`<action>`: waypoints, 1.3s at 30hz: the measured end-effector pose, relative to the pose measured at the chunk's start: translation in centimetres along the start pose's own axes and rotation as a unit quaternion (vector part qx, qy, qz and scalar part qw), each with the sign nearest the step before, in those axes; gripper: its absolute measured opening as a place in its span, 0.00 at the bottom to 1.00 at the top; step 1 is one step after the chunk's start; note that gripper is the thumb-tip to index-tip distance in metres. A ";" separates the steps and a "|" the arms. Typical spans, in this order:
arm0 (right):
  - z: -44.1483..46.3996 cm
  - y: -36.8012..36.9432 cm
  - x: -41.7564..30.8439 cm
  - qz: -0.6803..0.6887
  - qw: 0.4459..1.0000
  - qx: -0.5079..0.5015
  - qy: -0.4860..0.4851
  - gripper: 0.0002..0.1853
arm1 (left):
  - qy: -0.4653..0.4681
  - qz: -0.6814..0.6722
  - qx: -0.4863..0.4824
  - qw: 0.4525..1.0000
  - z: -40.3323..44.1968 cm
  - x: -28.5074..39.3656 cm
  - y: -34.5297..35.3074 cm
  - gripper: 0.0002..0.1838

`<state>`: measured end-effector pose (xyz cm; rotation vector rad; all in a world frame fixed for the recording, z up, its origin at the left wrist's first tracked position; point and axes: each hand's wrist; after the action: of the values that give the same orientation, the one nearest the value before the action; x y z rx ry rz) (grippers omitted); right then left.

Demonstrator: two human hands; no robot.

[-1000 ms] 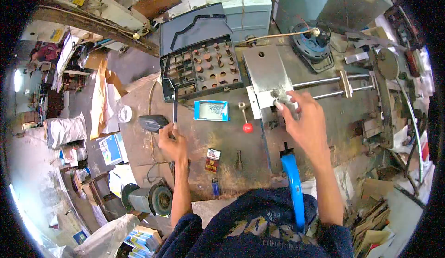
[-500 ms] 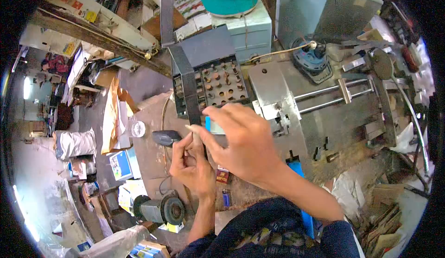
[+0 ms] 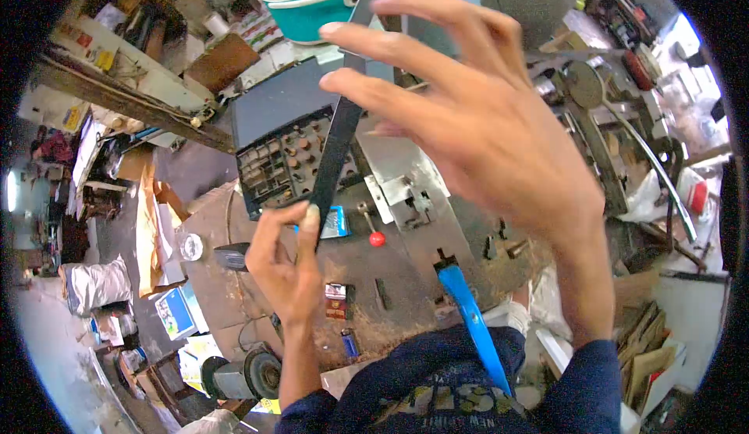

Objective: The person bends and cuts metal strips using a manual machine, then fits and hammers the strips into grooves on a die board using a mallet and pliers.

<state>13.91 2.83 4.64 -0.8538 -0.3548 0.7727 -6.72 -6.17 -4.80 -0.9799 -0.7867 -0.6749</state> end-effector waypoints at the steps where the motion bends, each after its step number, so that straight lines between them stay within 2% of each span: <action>1: 0.2 0.3 0.7 -0.022 0.998 -0.048 -0.039 0.21 | 0.005 0.012 -0.008 1.000 0.4 -0.3 0.2 0.04; 2: 0.5 0.5 1.9 -0.044 0.991 -0.096 -0.078 0.20 | 0.004 0.009 -0.017 1.000 0.7 -0.9 0.4 0.04; 3: -0.4 2.3 4.2 -0.011 0.987 -0.110 -0.118 0.19 | 0.045 0.020 -0.036 0.998 1.0 -1.5 0.6 0.04; 4: -1.0 3.5 5.2 -0.009 0.982 -0.137 -0.127 0.17 | 0.085 0.030 -0.054 0.995 1.2 -2.1 0.8 0.05; 5: -1.6 4.2 5.8 -0.007 0.977 -0.165 -0.138 0.15 | 0.086 0.043 -0.078 0.992 1.3 -2.5 0.9 0.06; 7: -3.2 4.5 6.8 0.064 0.956 -0.261 -0.122 0.11 | 0.109 0.042 -0.115 0.986 1.2 -3.4 1.4 0.06; 8: -4.2 5.3 7.3 0.065 0.954 -0.265 -0.124 0.11 | 0.139 0.050 -0.147 0.978 1.2 -3.9 1.6 0.07; 10: -6.9 7.5 7.8 0.179 0.943 -0.273 -0.061 0.11 | 0.125 0.034 -0.162 0.978 1.2 -5.4 2.4 0.08; 11: -8.1 8.4 7.7 0.181 0.942 -0.275 -0.061 0.11 | 0.126 0.018 -0.187 0.974 1.3 -6.3 2.9 0.09; 14: -11.2 10.5 7.0 0.135 0.958 -0.246 -0.051 0.11 | 0.128 0.023 -0.227 0.965 1.6 -8.1 4.8 0.09; 16: -12.9 11.8 6.6 0.150 0.962 -0.229 -0.013 0.19 | 0.181 0.000 -0.228 0.957 1.4 -8.6 6.9 0.11; 18: -13.8 12.5 6.8 0.139 0.956 -0.259 -0.005 0.19 | 0.177 0.013 -0.240 0.954 0.9 -9.9 8.5 0.12; 20: -15.2 13.9 7.7 0.163 0.957 -0.238 0.033 0.20 | 0.169 0.039 -0.267 0.948 0.9 -10.4 9.9 0.12; 24: -16.9 14.1 7.3 0.155 0.951 -0.254 0.078 0.21 | 0.160 0.039 -0.254 0.953 0.8 -12.2 12.0 0.12; 26: -16.8 10.9 4.0 0.153 0.967 -0.082 0.186 0.22 | 0.152 0.023 -0.260 0.953 0.8 -13.0 12.7 0.15; 28: -20.7 5.9 1.1 0.115 0.936 -0.169 0.286 0.26 | 0.156 0.050 -0.270 0.949 0.9 -13.0 12.6 0.18; 30: -28.3 1.0 -3.1 0.140 0.863 -0.321 0.365 0.23 | 0.144 0.069 -0.294 0.942 1.1 -12.2 12.2 0.21; 31: -30.2 -2.0 -6.2 0.237 0.722 -0.371 0.534 0.25 | 0.155 0.064 -0.293 0.941 1.2 -12.5 12.2 0.22; 32: -34.3 -4.3 -8.4 0.182 0.627 -0.540 0.531 0.33 | 0.166 0.062 -0.290 0.940 1.4 -12.6 12.2 0.23; 33: -33.8 -6.8 -11.1 0.207 0.514 -0.537 0.636 0.39 | 0.166 0.063 -0.291 0.940 1.4 -12.5 12.1 0.25; 34: -35.4 -8.4 -13.8 0.252 0.428 -0.502 0.708 0.37 | 0.162 0.064 -0.294 0.940 1.3 -12.4 12.0 0.25; 35: -38.5 -9.8 -16.9 0.239 0.412 -0.451 0.755 0.36 | 0.170 0.069 -0.290 0.939 1.1 -12.5 11.9 0.25; 36: -41.7 -10.9 -19.6 0.239 0.407 -0.453 0.757 0.36 | 0.180 0.072 -0.285 0.939 0.9 -12.5 12.0 0.26; 37: -44.7 -11.9 -21.9 0.256 0.467 -0.429 0.730 0.35 | 0.198 0.086 -0.277 0.936 0.8 -12.3 12.0 0.26; 39: -43.6 -12.7 -22.8 0.244 0.533 -0.446 0.677 0.33 | 0.227 0.099 -0.263 0.933 0.7 -12.5 12.3 0.29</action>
<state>28.99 -42.66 -12.11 -2.3222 1.0827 0.1292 -4.00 1.25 -20.52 -1.2994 -0.0868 -0.9153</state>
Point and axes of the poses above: each hand's wrist, its own z-axis towards the middle knuckle, its own y-axis out of the palm, x = y × z, and after that the axes turned 3 degrees about -x, right-handed
